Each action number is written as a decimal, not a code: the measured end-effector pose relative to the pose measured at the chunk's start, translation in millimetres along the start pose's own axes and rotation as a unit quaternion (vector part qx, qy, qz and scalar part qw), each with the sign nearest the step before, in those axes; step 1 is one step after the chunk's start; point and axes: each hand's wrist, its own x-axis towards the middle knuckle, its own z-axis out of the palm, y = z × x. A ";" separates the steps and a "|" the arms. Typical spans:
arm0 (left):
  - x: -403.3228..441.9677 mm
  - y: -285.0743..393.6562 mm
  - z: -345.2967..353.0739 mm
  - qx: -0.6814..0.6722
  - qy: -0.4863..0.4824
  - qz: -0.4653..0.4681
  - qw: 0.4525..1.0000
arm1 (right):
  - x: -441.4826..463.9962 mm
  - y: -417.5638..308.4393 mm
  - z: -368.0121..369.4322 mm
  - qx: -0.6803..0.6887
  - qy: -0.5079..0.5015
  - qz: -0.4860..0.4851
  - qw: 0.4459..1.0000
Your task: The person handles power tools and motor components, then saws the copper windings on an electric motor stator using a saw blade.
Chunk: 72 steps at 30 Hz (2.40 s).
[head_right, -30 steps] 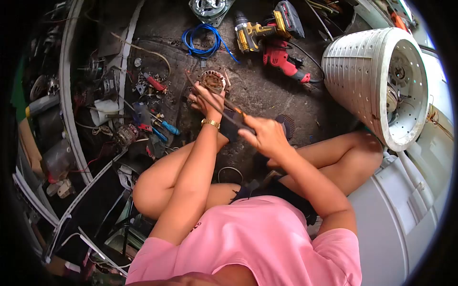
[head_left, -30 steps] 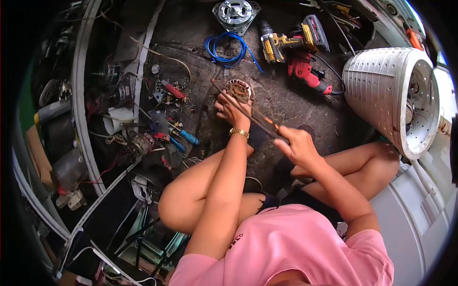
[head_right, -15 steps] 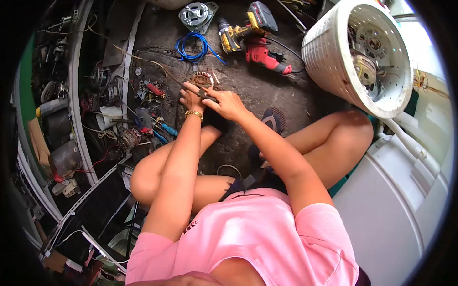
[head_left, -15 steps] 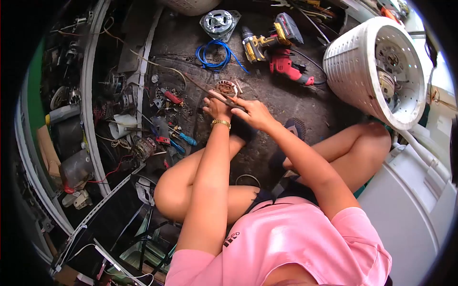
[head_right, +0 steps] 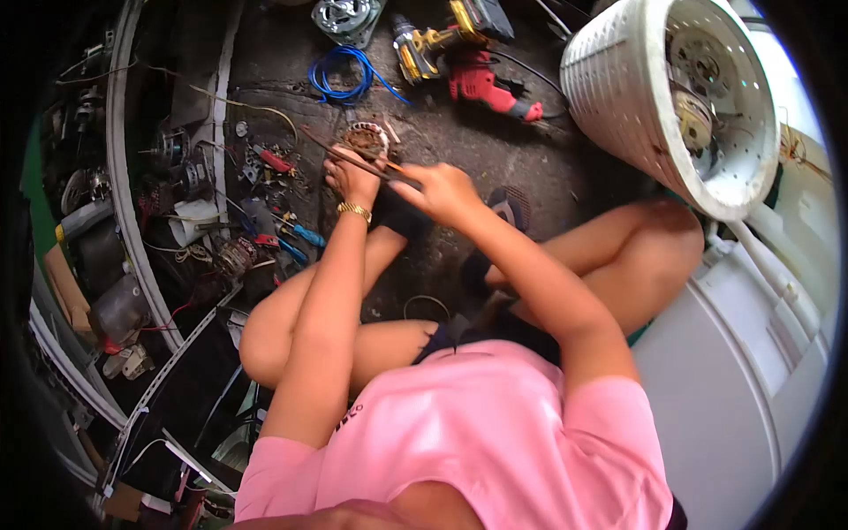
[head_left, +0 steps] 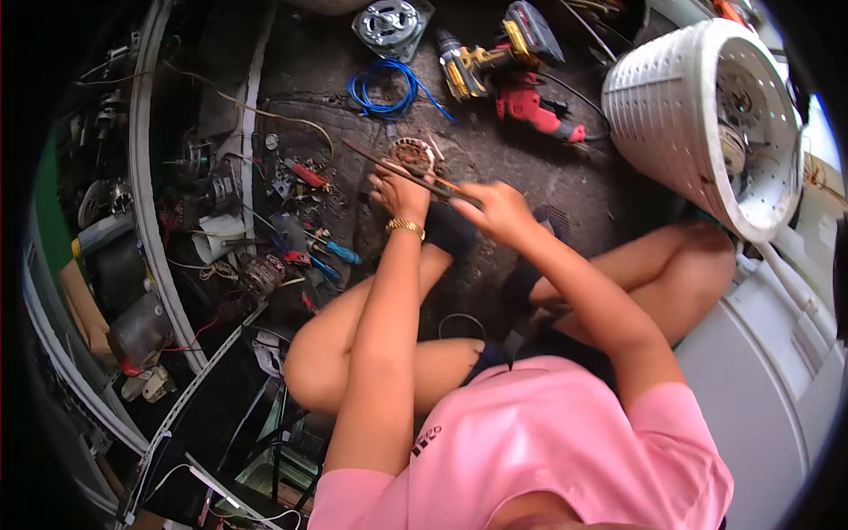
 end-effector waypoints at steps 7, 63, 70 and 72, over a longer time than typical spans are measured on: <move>4.3 15.2 -27.0 -0.001 -0.014 -0.031 0.999 | 15.2 -24.9 8.8 0.005 -0.016 -0.027 1.000; 9.4 34.7 -24.9 -0.007 -0.015 -0.075 0.997 | -39.1 -8.6 -75.8 -0.071 -0.079 -0.062 0.992; 8.7 38.9 -26.9 -0.094 0.000 -0.114 0.989 | 12.6 32.8 6.8 -0.029 0.000 -0.163 0.986; 10.3 37.6 -21.8 -0.067 -0.021 -0.108 0.992 | 2.7 3.7 -30.0 -0.035 -0.031 -0.096 0.994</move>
